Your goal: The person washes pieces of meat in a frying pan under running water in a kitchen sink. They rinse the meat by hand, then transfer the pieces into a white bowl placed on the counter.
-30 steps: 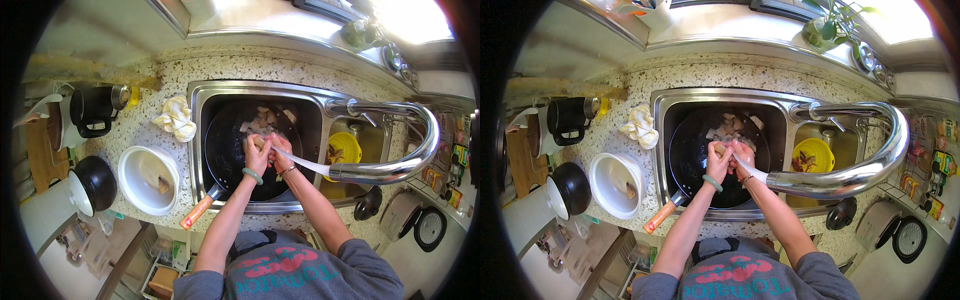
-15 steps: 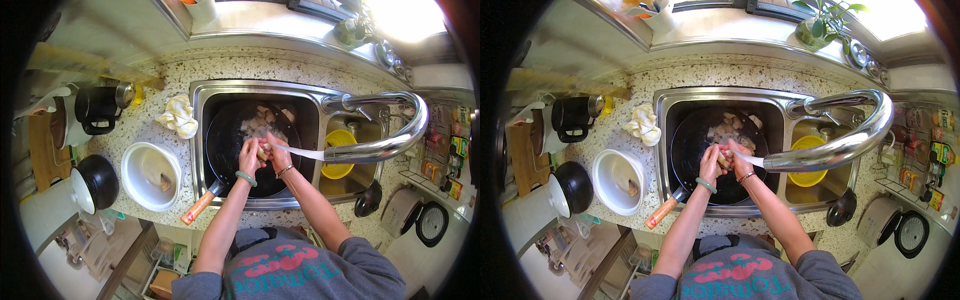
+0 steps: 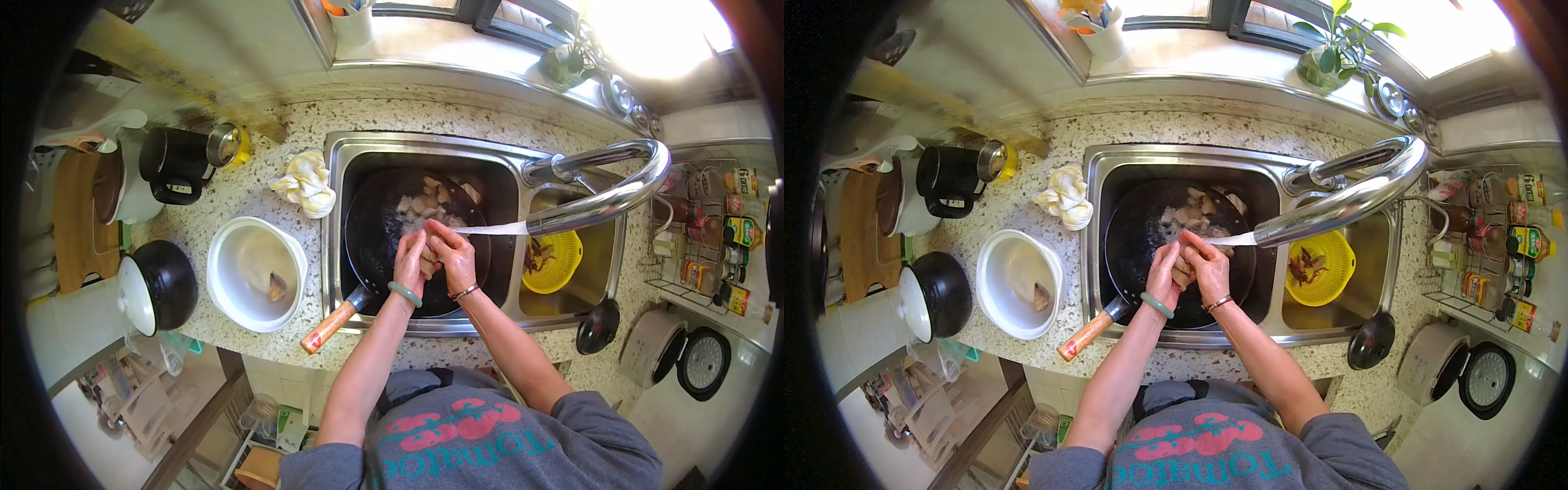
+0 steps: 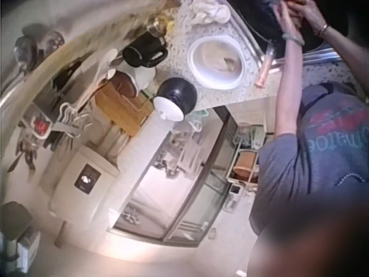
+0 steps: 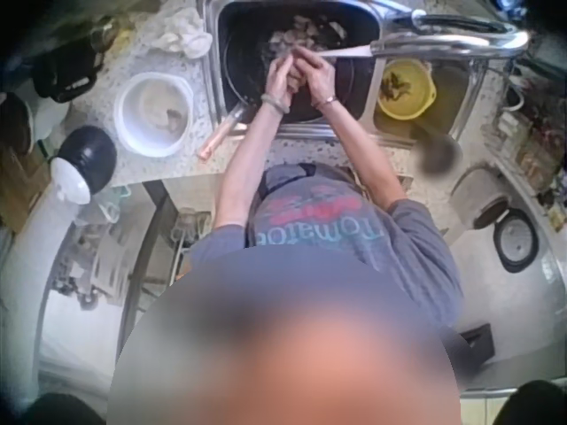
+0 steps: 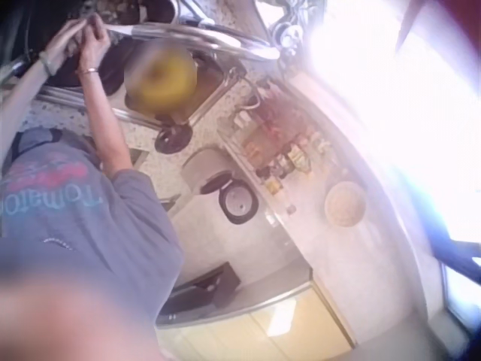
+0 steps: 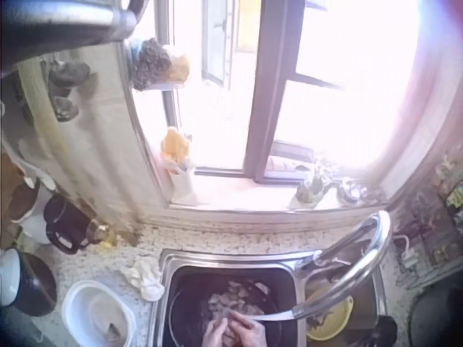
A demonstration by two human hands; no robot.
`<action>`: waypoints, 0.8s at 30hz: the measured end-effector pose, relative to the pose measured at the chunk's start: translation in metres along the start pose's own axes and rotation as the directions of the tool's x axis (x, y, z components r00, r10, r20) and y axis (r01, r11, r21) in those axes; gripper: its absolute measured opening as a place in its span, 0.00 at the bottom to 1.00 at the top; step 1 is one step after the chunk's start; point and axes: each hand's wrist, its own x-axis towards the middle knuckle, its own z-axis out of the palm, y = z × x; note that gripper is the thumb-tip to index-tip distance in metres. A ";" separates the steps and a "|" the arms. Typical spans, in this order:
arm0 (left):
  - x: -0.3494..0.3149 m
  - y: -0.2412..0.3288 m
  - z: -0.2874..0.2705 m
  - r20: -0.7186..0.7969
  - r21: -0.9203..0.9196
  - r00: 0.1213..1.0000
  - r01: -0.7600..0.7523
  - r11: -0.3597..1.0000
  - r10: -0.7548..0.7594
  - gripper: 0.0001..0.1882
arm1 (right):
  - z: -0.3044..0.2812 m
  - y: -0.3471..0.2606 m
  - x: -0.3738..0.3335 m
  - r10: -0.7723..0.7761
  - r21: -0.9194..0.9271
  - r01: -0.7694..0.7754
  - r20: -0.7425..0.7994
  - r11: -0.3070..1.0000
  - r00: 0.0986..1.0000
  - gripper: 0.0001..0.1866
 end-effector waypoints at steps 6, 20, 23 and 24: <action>-0.009 0.004 -0.019 0.294 -0.290 0.940 0.261 0.921 -0.174 0.19 | -0.007 -0.001 -0.009 -0.040 0.182 0.014 0.137 0.983 0.990 0.29; -0.149 0.118 -0.041 -0.015 -0.358 0.916 -0.379 0.853 0.401 0.21 | 0.126 -0.036 -0.085 -0.394 -0.163 0.539 0.516 0.826 0.760 0.13; -0.161 0.154 -0.074 -0.146 -0.412 0.887 -0.456 0.788 0.437 0.21 | 0.171 -0.027 -0.079 -0.342 -0.143 0.525 0.612 0.839 0.713 0.16; -0.154 0.158 -0.101 -0.141 -0.448 0.881 -0.464 0.764 0.452 0.23 | 0.183 -0.017 -0.075 -0.304 -0.151 0.492 0.622 0.858 0.722 0.17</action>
